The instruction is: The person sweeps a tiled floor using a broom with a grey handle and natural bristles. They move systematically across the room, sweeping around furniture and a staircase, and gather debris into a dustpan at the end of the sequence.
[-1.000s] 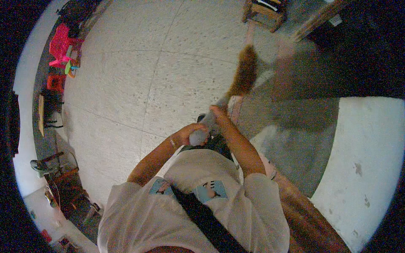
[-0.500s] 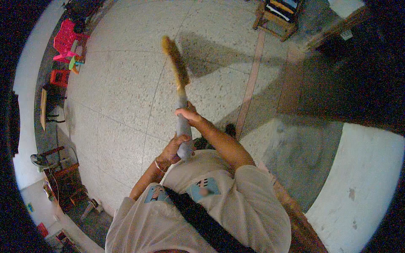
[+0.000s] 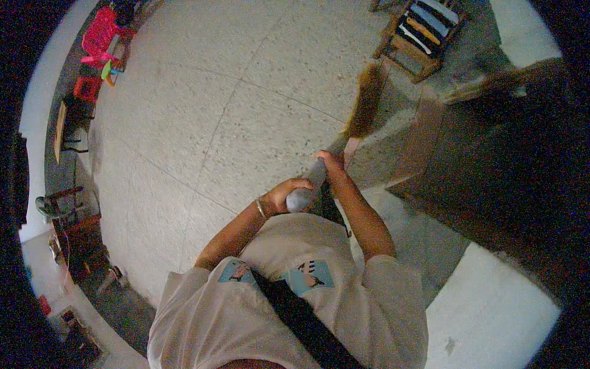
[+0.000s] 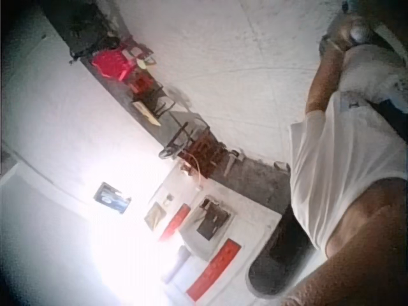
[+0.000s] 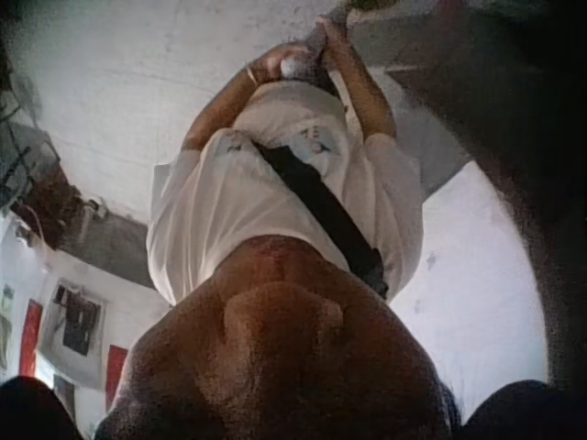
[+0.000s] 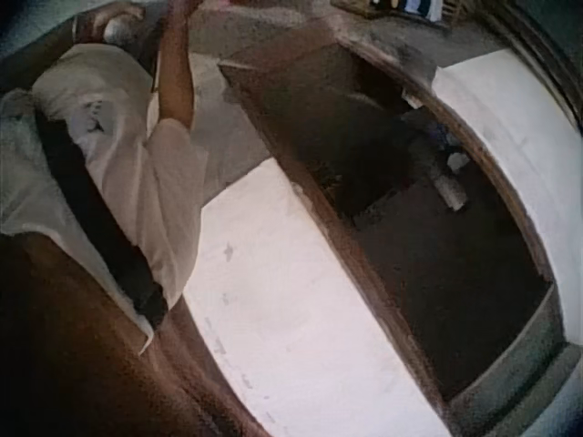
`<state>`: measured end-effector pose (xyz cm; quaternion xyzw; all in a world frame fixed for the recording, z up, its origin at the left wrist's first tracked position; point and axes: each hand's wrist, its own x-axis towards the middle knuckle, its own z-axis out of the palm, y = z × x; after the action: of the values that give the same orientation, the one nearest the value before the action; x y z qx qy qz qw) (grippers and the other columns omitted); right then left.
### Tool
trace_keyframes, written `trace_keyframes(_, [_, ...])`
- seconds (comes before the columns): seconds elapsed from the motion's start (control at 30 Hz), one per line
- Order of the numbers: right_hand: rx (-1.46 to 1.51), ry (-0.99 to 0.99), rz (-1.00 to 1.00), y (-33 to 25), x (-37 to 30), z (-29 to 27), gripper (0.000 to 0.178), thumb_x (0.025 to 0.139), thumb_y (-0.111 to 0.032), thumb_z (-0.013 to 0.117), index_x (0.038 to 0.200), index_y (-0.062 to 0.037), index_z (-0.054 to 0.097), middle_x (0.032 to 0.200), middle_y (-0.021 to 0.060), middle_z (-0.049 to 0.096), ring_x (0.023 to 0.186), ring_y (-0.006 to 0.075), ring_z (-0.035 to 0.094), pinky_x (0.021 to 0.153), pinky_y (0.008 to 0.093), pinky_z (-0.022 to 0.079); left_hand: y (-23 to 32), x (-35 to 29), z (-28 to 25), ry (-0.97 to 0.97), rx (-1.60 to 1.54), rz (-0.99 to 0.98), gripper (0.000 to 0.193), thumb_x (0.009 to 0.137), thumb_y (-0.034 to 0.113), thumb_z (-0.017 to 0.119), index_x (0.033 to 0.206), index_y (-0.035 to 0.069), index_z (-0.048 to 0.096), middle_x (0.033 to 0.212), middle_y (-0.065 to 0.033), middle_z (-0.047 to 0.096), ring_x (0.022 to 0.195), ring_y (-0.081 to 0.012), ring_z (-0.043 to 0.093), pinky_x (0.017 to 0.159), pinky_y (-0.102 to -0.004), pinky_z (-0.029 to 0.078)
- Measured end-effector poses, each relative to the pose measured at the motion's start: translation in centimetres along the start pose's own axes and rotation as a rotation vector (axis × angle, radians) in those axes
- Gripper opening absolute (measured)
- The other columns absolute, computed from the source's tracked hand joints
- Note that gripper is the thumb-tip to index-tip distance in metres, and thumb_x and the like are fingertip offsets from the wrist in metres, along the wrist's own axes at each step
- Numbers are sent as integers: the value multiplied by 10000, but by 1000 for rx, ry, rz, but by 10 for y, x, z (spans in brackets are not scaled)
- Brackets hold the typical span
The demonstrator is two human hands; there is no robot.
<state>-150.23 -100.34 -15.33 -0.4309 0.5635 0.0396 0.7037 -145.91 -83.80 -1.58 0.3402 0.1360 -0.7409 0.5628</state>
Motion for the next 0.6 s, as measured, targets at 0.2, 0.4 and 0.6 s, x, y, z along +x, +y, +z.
trace_keyframes(0.2, [63, -312, -44, -12, -14, 41, 320, 595, -121, 635, 871, -37, 495, 738, 77, 503, 647, 211, 513, 514, 384, 425, 6, -16, 1, 102, -67, 92, 297, 769, 241, 570, 952, 28, 473, 727, -115, 567, 583, -234, 578, 506, -339, 492])
trace_keyframes(0.4, [-83, -466, -68, -65, -32, 77, 499, 594, -109, 645, 1029, -35, 412, 817, 117, 515, 686, 220, 523, 542, 374, 443, 22, -26, 39, 297, -26, 307, 544, 753, 168, 579, 1203, 105, 280, 878, -113, 518, 661, -241, 569, 540, -379, 513])
trace_keyframes(0.6, [-38, -425, -149, -86, -6, 58, 440, 614, -114, 641, 992, -30, 433, 800, 96, 516, 633, 215, 540, 509, 371, 458, 46, -5, 54, 184, 45, 356, 659, 734, 146, 590, 1265, 143, 200, 908, -106, 479, 670, -239, 554, 536, -379, 511])
